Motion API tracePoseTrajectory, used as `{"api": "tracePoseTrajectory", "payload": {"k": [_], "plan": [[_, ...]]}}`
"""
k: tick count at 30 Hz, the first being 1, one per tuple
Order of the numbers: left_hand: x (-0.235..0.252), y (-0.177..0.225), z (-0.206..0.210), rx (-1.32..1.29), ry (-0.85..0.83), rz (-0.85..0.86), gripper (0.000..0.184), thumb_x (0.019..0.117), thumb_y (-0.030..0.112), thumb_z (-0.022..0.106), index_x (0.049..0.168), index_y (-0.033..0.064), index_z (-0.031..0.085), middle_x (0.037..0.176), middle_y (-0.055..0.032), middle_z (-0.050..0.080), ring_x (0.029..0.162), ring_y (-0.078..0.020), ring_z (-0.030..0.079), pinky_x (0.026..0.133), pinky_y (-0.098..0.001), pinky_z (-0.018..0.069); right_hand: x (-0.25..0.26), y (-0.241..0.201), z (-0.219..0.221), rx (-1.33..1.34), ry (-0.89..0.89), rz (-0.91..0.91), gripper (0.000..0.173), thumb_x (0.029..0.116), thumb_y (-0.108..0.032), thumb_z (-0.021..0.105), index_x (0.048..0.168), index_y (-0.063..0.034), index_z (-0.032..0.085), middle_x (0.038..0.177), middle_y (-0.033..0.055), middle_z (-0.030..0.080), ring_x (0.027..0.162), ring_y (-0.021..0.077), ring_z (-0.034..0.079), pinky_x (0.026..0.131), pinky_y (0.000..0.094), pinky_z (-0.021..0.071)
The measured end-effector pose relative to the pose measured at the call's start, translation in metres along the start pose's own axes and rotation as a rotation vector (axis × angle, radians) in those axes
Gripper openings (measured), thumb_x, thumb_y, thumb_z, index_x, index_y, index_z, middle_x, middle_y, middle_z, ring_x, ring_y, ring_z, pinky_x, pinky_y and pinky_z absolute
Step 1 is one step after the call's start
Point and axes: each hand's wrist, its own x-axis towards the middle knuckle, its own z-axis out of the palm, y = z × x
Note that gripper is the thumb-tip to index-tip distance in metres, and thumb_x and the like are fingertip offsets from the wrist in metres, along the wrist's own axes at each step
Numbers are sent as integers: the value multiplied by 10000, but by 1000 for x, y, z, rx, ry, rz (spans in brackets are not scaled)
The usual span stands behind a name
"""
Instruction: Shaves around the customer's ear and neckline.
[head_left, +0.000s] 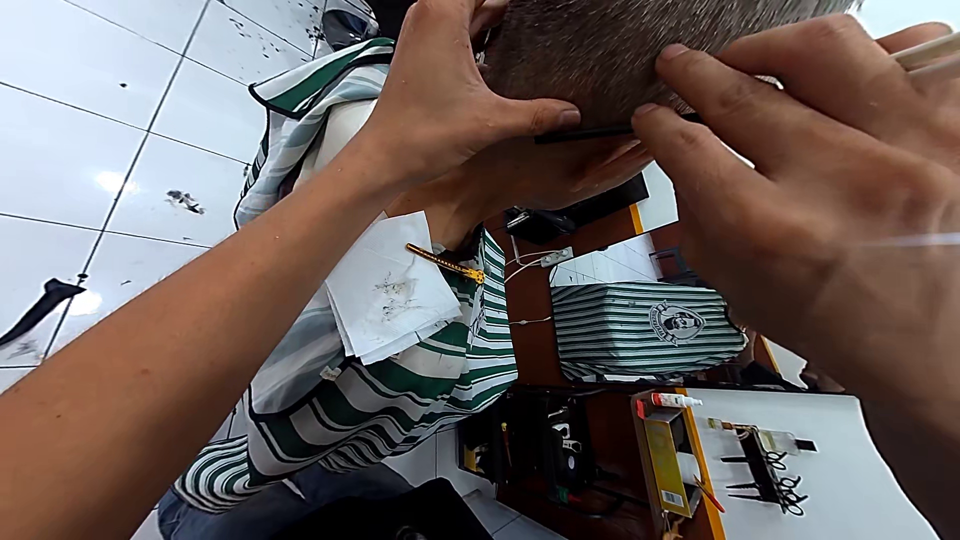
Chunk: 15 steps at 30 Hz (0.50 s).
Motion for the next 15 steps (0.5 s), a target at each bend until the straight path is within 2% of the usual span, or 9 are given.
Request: {"api": "tracePoseTrajectory", "payload": {"k": [11,15], "plan": [[-1,1,1,7,6,-13,496,765,327,892,1132,64,688,1093,5,739,1078,-38,696,934,-227,596,-2,-3,1,3,-21,1,215,1025,-11,497,1188,52,621,1366,261,617,1195,452,600,810,568,431],[0,1,1,10,7,-7,473,765,336,892,1108,72,701,1060,14,743,1047,-31,702,918,-223,600,0,-4,1,2,-13,22,253,1027,33,435,1207,59,611,1372,261,613,1205,455,595,821,574,439]]}}
